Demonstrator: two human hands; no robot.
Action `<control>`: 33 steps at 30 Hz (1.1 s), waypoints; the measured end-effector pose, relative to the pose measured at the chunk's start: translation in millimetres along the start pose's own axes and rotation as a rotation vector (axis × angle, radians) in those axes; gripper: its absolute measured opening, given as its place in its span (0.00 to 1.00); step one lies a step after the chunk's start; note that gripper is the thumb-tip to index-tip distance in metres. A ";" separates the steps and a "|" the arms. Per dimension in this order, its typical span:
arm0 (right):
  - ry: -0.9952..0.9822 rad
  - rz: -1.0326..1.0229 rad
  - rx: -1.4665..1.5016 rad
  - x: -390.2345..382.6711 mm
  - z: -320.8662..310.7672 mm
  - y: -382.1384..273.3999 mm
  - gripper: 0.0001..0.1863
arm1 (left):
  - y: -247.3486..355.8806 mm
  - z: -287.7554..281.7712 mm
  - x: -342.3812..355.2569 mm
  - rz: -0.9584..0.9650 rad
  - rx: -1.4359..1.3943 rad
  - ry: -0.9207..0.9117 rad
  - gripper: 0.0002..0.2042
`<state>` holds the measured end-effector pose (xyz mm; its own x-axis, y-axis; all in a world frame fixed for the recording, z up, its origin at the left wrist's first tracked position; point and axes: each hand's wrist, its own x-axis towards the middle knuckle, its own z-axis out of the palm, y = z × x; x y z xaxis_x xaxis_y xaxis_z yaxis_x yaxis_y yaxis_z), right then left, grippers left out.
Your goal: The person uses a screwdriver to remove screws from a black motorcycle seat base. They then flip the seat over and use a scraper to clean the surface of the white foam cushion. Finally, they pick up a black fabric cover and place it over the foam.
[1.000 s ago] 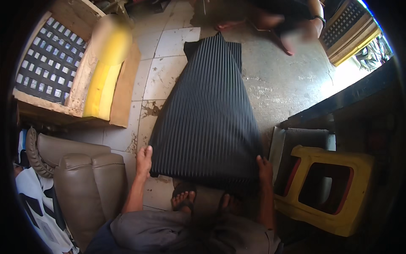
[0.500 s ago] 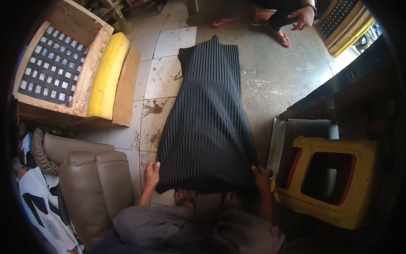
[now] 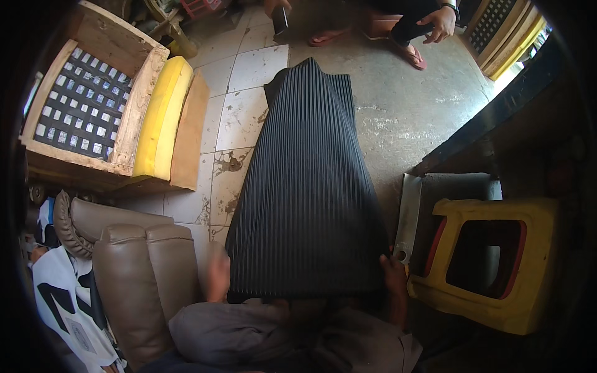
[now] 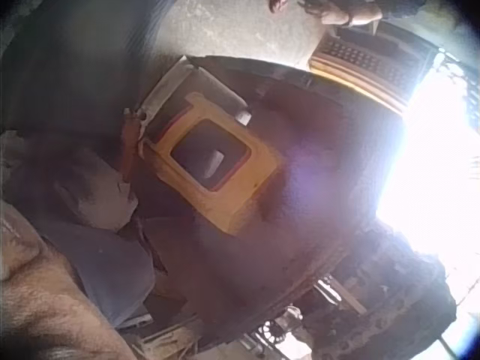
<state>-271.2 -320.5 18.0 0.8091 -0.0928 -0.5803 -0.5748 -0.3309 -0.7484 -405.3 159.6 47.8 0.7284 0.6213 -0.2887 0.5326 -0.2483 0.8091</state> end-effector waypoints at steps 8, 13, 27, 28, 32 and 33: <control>-0.014 0.015 -0.147 6.4 -2.2 13.4 0.27 | -18.6 15.9 2.2 0.025 0.214 0.000 0.17; 0.160 -0.150 -0.527 24.3 1.7 -2.7 0.26 | 20.3 31.4 30.4 0.136 0.549 -0.013 0.14; 0.012 -0.898 -0.870 185.2 172.5 -218.4 0.34 | 189.5 239.3 216.0 0.939 0.788 -0.204 0.33; 0.050 -0.869 -0.839 189.3 177.7 -217.4 0.34 | 184.3 240.2 217.8 0.921 0.781 -0.226 0.34; 0.114 -0.962 -0.863 206.1 194.7 -261.0 0.35 | 184.2 236.4 215.2 0.899 0.817 -0.227 0.34; 0.068 -1.006 -0.891 213.2 203.0 -284.2 0.35 | 188.2 233.1 214.7 0.860 0.858 -0.278 0.34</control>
<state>39.8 -55.7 41.8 0.8488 0.5124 0.1303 0.5220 -0.7732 -0.3601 -48.3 73.0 18.8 0.9907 -0.1357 -0.0142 -0.1290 -0.9659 0.2245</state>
